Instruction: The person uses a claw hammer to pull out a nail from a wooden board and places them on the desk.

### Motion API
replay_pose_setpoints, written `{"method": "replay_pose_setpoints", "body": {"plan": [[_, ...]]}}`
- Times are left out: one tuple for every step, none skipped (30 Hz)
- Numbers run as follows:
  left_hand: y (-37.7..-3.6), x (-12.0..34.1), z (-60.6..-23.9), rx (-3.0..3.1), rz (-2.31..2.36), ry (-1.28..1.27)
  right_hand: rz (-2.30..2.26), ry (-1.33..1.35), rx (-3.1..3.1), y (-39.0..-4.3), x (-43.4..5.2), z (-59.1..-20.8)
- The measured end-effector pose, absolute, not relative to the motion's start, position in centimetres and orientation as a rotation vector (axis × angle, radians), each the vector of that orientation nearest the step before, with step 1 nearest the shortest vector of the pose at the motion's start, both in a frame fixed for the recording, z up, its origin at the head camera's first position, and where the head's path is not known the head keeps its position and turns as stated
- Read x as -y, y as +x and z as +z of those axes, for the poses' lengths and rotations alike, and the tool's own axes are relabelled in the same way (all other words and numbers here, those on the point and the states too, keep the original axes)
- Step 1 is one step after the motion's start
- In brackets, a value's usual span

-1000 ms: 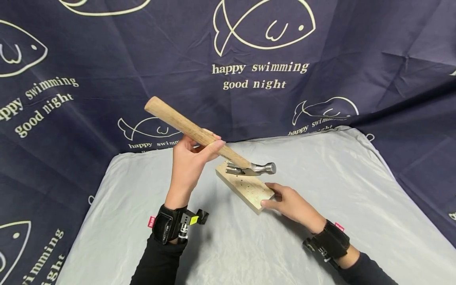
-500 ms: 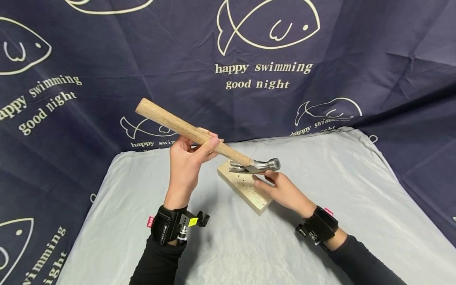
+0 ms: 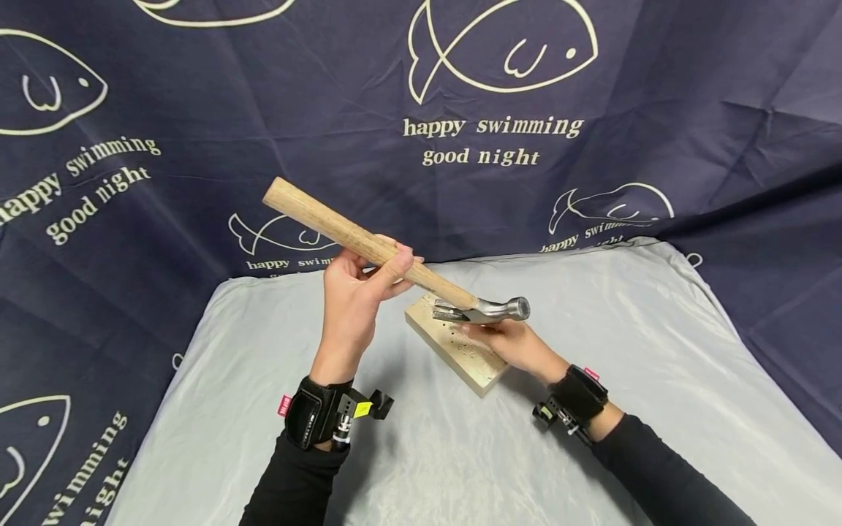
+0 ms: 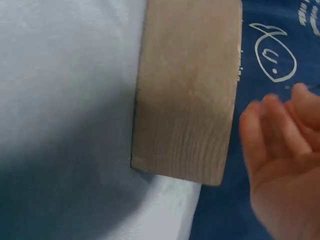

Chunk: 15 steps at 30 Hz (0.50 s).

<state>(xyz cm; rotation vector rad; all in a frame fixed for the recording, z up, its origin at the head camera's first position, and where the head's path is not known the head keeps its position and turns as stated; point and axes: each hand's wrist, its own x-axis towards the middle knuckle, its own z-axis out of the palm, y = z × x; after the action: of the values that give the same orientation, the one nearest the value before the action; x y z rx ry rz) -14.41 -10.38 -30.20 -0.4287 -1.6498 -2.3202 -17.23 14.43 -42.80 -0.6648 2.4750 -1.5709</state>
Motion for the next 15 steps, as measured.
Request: {"method": "replay_pose_setpoints", "body": {"plan": [[-14.5, 10.4, -30.2, 1.65, -2.323, -0.44, -1.585, -0.676, -2.442, -17.4, -14.6, -42.8], [-14.5, 10.4, -30.2, 1.648, -2.33, -0.452, -1.624, -0.69, -2.383, -17.6, -14.6, -42.8], [-14.5, 10.4, -30.2, 1.648, -2.334, -0.463, -1.659, -0.705, -2.34, -17.8, -14.7, -42.9], [-14.5, 10.4, -30.2, 1.649, -2.34, -0.473, -1.713, -0.711, -2.277, -18.0, -14.7, -42.9], [-14.5, 10.4, -30.2, 1.653, -2.342, -0.483, -1.774, -0.728, -2.196, -18.1, -14.7, -42.8], [-14.6, 10.5, -30.1, 1.658, -2.343, -0.494, -1.813, -0.768, -2.144, -18.3, -14.7, -42.8], [-14.6, 10.5, -30.1, 1.663, -2.344, -0.504, -1.848, -0.797, -2.083, -18.4, -14.7, -42.7], [-14.6, 10.5, -30.1, 1.669, -2.346, -0.511, -1.868, -0.826, -2.034, -18.5, -14.6, -42.6], [-14.6, 10.5, -30.0, 1.675, -2.346, -0.519, -1.871, -0.862, -2.013, -18.5, -14.6, -42.5], [-14.6, 10.5, -30.0, 1.681, -2.347, -0.525, -1.884, -0.877, -1.961, -18.6, -14.5, -42.4], [-14.6, 10.5, -30.0, 1.688, -2.346, -0.532, -1.892, -0.893, -1.914, -18.6, -14.5, -42.3], [-14.6, 10.5, -30.0, 1.691, -2.347, -0.538, -1.891, -0.894, -1.895, -18.6, -14.5, -42.2], [-14.7, 10.6, -30.0, 1.695, -2.348, -0.543, -1.919, -0.871, -1.824, -18.6, -14.4, -42.1], [-14.7, 10.6, -29.9, 1.697, -2.352, -0.546, -1.944, -0.866, -1.773, -18.6, -14.4, -42.0], [-14.7, 10.6, -29.9, 1.704, -2.352, -0.549, -1.971, -0.855, -1.717, -18.6, -14.3, -41.9]]}}
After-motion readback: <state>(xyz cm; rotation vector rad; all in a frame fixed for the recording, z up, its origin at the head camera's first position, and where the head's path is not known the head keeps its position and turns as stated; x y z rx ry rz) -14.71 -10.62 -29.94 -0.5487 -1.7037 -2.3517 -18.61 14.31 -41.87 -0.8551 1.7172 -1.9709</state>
